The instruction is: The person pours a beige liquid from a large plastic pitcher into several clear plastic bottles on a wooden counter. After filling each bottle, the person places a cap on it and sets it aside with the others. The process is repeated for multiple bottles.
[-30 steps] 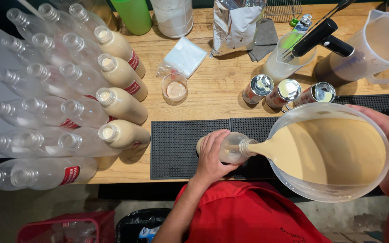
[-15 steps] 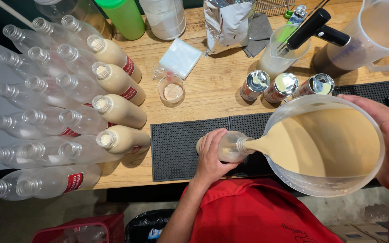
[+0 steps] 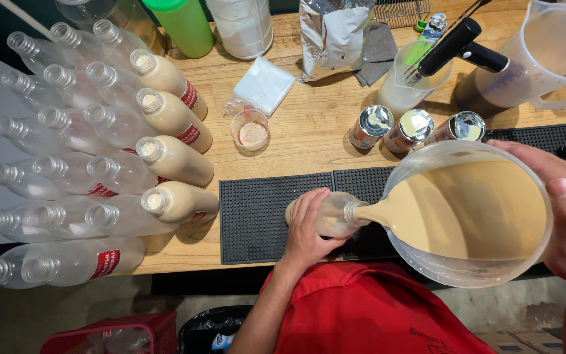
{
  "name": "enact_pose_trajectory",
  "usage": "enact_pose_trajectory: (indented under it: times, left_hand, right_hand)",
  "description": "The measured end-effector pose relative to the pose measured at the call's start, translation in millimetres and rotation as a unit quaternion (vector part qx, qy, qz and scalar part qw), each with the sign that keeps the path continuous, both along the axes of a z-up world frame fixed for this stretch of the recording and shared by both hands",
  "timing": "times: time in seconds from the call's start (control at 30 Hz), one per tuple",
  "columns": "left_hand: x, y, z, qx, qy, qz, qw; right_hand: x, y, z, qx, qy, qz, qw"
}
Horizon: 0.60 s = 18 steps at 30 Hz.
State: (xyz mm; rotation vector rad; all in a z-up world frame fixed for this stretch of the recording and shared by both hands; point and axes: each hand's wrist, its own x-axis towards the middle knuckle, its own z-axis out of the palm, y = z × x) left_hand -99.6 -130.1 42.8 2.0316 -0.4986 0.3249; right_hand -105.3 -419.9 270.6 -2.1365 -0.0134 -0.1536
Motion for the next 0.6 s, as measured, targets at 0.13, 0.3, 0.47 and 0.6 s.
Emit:
enact_pose_trajectory:
  times: [0.13,0.3,0.47,0.6]
  left_hand:
    - [0.1,1.2,-1.9,0.003,-0.003,0.000,1.000]
    - [0.6,1.4,0.8,-0.008,-0.004,-0.008,1.000]
    - [0.5,1.4,-0.5,-0.010,-0.012,-0.004,1.000]
    - [0.3,2.1,1.8,-0.009,-0.013,-0.008,1.000]
  right_hand:
    - [1.4,-0.7,0.6,-0.010,-0.001,0.008,1.000]
    - [1.3,-5.0,-0.4,-0.060,-0.030,0.043,0.997]
    - [0.6,4.7,9.5,-0.081,-0.026,0.037,0.996]
    - [0.0,3.9,6.0,-0.086,-0.045,0.038,0.995]
